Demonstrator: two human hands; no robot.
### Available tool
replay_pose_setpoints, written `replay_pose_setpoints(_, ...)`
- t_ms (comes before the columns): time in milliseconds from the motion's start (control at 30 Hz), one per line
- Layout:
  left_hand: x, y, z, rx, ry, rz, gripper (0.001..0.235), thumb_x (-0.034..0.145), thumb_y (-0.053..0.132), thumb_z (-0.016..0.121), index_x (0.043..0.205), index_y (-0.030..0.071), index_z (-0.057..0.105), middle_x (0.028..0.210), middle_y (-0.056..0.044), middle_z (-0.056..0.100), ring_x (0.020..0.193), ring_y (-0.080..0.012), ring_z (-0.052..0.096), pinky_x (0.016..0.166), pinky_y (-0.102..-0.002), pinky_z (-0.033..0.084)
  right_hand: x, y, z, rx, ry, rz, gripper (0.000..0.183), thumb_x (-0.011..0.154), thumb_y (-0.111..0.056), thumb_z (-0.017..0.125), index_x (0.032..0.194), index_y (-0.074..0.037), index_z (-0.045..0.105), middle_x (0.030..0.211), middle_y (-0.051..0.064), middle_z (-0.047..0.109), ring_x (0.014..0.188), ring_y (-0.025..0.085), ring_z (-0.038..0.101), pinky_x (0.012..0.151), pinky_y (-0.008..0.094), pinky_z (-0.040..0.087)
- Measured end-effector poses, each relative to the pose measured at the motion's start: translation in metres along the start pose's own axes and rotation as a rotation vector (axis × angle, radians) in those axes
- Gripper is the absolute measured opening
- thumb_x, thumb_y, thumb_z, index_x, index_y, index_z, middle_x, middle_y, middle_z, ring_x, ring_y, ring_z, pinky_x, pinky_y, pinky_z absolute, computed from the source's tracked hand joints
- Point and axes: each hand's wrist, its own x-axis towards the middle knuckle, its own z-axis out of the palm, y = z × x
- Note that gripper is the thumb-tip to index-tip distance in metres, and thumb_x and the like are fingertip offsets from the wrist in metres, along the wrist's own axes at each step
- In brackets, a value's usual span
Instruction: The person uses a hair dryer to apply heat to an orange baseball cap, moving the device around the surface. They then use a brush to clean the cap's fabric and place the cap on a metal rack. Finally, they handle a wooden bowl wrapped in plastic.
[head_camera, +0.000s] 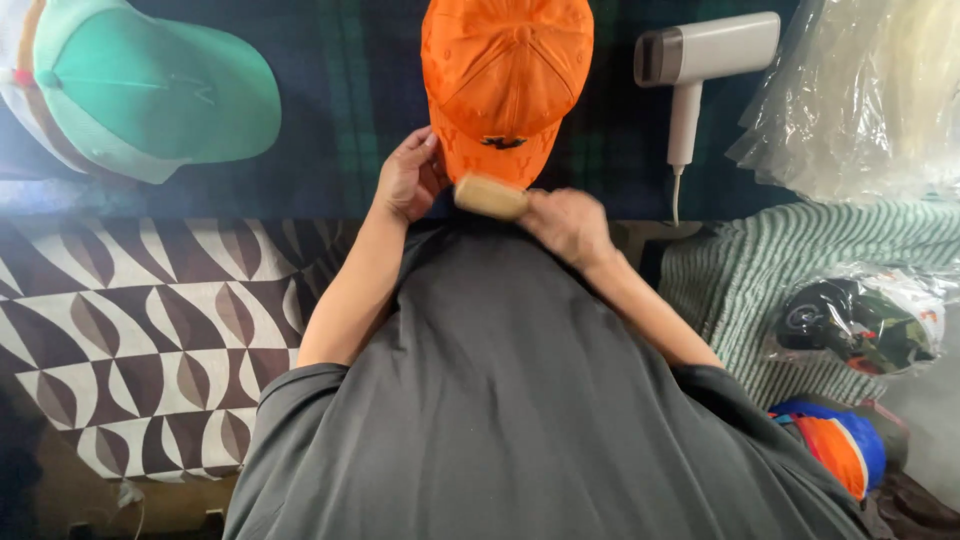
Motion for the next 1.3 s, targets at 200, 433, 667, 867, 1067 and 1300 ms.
replay_pose_setpoints(200,-0.017,-0.008,0.016,0.127,0.151,0.112,0.013,0.101,0.02,0.066,0.112,0.014,0.071,0.092,-0.009,0.075,0.075,-0.0283,0.076,0.069,-0.043,0.067,-0.014,0.109,-0.005,-0.105,0.65,0.157,0.019,0.104,-0.039,0.074,0.094,-0.025,0.066,0.072,-0.004,0.059,0.065,0.018,0.065,0.059,0.033,0.055)
replay_pose_setpoints(433,-0.115,-0.02,0.099,0.528,-0.217,0.491,0.05,0.097,0.007,0.074,0.142,0.007,0.051,0.105,-0.019,0.072,0.091,-0.0197,0.071,0.088,-0.034,0.059,0.01,-0.047,-0.06,0.461,0.537,-0.338,0.036,0.089,-0.025,0.087,0.116,-0.004,0.074,0.094,0.007,0.069,0.078,0.029,0.068,0.064,0.037,0.057)
replay_pose_setpoints(667,-0.106,0.002,0.127,0.426,-0.06,0.776,0.004,0.101,0.009,0.068,0.102,0.006,0.068,0.083,-0.003,0.066,0.071,-0.0114,0.061,0.072,-0.029,0.057,0.052,-0.087,-0.079,0.271,0.456,-0.714,0.042,0.097,-0.036,0.067,0.129,-0.01,0.072,0.112,0.012,0.062,0.094,0.035,0.063,0.075,0.045,0.054)
replay_pose_setpoints(867,-0.085,-0.03,0.088,0.511,0.141,0.772,0.05,0.114,0.034,0.039,0.155,0.016,0.017,0.058,-0.005,0.055,0.04,-0.016,0.056,0.035,-0.023,0.041,0.054,-0.058,-0.082,0.556,0.623,-0.373,0.021,0.103,-0.011,0.072,0.118,0.004,0.07,0.089,0.006,0.051,0.075,0.023,0.059,0.058,0.031,0.054)
replay_pose_setpoints(1067,-0.076,-0.026,0.111,1.078,0.213,0.875,0.072,0.099,0.058,0.058,0.151,0.021,0.026,0.096,-0.032,0.071,0.081,-0.0499,0.073,0.068,-0.057,0.06,0.039,-0.06,-0.062,0.612,0.294,-0.442,0.019,0.089,-0.017,0.084,0.1,-0.006,0.074,0.074,0.005,0.06,0.068,0.028,0.064,0.056,0.037,0.056)
replay_pose_setpoints(1300,-0.035,-0.002,0.031,1.088,0.813,0.313,0.058,0.102,0.072,0.038,0.126,0.019,0.041,0.099,-0.031,0.072,0.096,-0.0491,0.073,0.082,-0.056,0.056,0.042,-0.027,-0.069,0.641,0.399,-0.179,0.011,0.102,-0.016,0.075,0.102,-0.005,0.076,0.082,0.011,0.064,0.073,0.029,0.066,0.061,0.036,0.053)
